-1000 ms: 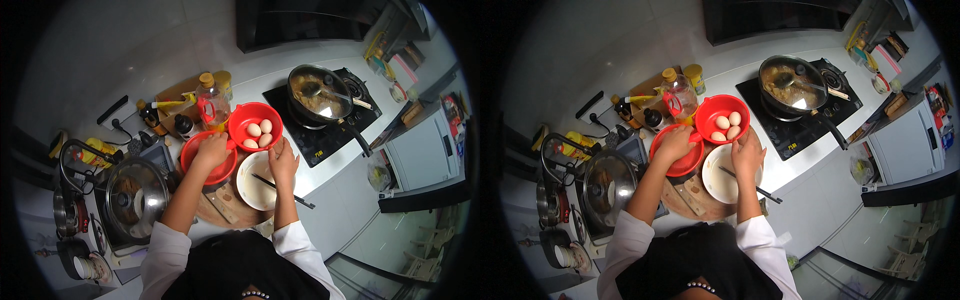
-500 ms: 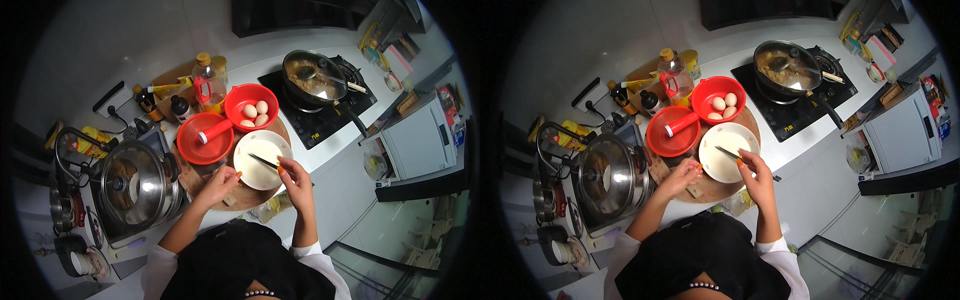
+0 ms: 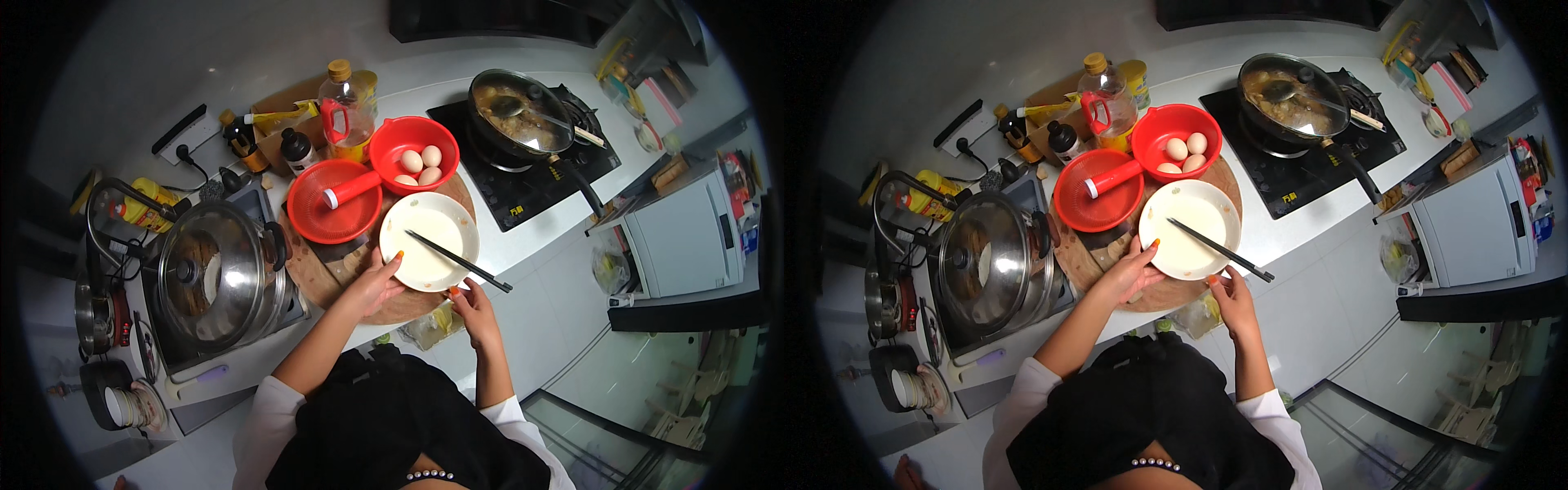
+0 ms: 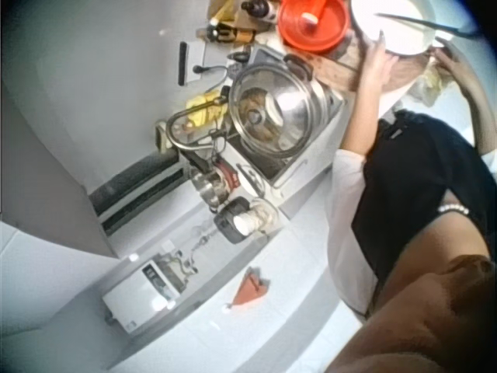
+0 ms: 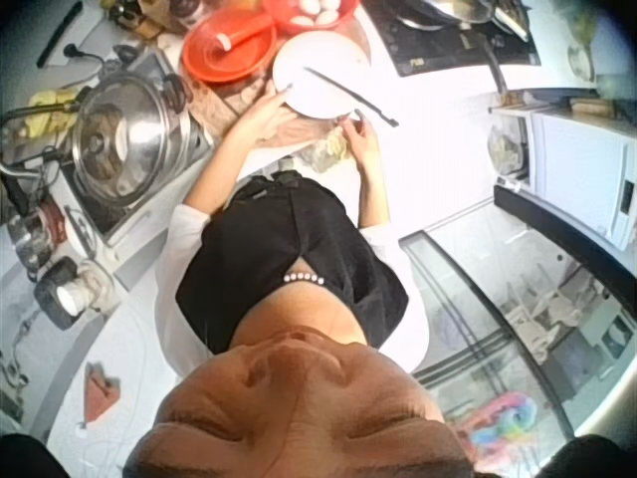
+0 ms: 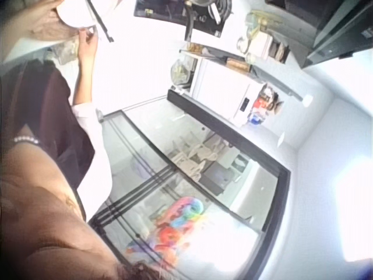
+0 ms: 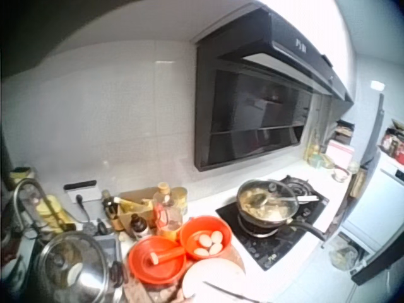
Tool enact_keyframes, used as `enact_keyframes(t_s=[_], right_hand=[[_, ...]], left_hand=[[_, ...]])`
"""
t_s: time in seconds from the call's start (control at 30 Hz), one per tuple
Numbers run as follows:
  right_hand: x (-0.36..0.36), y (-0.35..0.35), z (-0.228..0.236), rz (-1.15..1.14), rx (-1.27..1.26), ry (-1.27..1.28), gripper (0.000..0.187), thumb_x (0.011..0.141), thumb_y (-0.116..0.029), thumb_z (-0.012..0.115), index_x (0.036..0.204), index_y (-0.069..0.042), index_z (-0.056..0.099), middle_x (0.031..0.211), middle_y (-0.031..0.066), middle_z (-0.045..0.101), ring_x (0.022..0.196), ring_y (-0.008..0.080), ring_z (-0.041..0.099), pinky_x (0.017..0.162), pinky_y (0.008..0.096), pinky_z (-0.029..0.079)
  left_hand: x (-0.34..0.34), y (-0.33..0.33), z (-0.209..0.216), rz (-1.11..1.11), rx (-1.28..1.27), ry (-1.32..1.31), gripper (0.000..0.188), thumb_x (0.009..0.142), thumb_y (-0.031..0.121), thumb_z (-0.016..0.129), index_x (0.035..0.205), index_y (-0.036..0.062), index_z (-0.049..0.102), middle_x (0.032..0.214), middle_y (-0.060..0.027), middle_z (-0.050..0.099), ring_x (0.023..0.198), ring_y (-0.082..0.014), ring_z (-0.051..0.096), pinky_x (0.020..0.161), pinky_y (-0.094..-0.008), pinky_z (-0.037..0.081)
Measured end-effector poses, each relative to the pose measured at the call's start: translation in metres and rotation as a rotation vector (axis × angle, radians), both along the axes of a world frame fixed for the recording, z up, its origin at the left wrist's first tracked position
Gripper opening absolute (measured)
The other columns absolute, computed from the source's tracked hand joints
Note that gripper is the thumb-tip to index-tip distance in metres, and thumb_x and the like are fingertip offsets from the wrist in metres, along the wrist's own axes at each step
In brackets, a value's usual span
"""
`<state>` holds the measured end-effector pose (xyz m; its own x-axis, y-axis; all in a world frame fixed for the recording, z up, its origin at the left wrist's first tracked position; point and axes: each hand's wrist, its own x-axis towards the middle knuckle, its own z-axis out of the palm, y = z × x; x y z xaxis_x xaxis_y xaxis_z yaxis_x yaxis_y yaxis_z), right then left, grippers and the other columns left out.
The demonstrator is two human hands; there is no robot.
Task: The person transfers boiled eggs from a pot into a red strainer, then rinses them under running water. They stir a white liquid in a bowl with chopsticks and pour it into the pot of water.
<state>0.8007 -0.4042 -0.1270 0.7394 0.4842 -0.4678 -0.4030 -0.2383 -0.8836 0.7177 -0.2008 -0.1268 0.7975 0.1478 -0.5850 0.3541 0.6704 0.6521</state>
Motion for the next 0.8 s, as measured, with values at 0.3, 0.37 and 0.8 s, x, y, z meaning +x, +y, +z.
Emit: enact_keyframes(t_s=[0.3,0.37,0.8], right_hand=[[0.015,0.017,-0.017,-0.104,0.125,0.184,0.043,0.087,-0.014,0.056,0.125,-0.002,0.04,0.097,0.0078,0.058,0.084,0.012,0.059,0.077,0.026,0.051],[0.015,0.02,-0.013,-0.126,0.105,0.143,0.034,0.085,-0.01,0.056,0.116,-0.001,0.045,0.094,0.008,0.058,0.079,0.012,0.059,0.074,0.0251,0.051],[-0.02,-0.002,0.03,-0.018,0.063,-0.006,0.034,0.085,-0.01,0.058,0.114,0.004,0.049,0.098,0.0116,0.061,0.083,0.0149,0.06,0.077,0.0267,0.05]], left_hand=[[0.01,-0.011,-0.022,0.074,0.129,-0.014,0.057,0.096,0.026,0.041,0.14,0.0272,0.005,0.138,-0.0087,0.032,0.119,-0.0253,0.044,0.095,-0.0461,0.042],[0.01,-0.014,-0.025,0.093,0.132,-0.008,0.057,0.097,0.027,0.04,0.14,0.0278,0.004,0.138,-0.0087,0.031,0.119,-0.0252,0.044,0.095,-0.0461,0.042],[-0.039,-0.042,0.032,0.212,-0.042,-0.05,0.045,0.097,0.032,0.034,0.135,0.0224,0.011,0.139,-0.0109,0.026,0.124,-0.0267,0.038,0.096,-0.0506,0.04]])
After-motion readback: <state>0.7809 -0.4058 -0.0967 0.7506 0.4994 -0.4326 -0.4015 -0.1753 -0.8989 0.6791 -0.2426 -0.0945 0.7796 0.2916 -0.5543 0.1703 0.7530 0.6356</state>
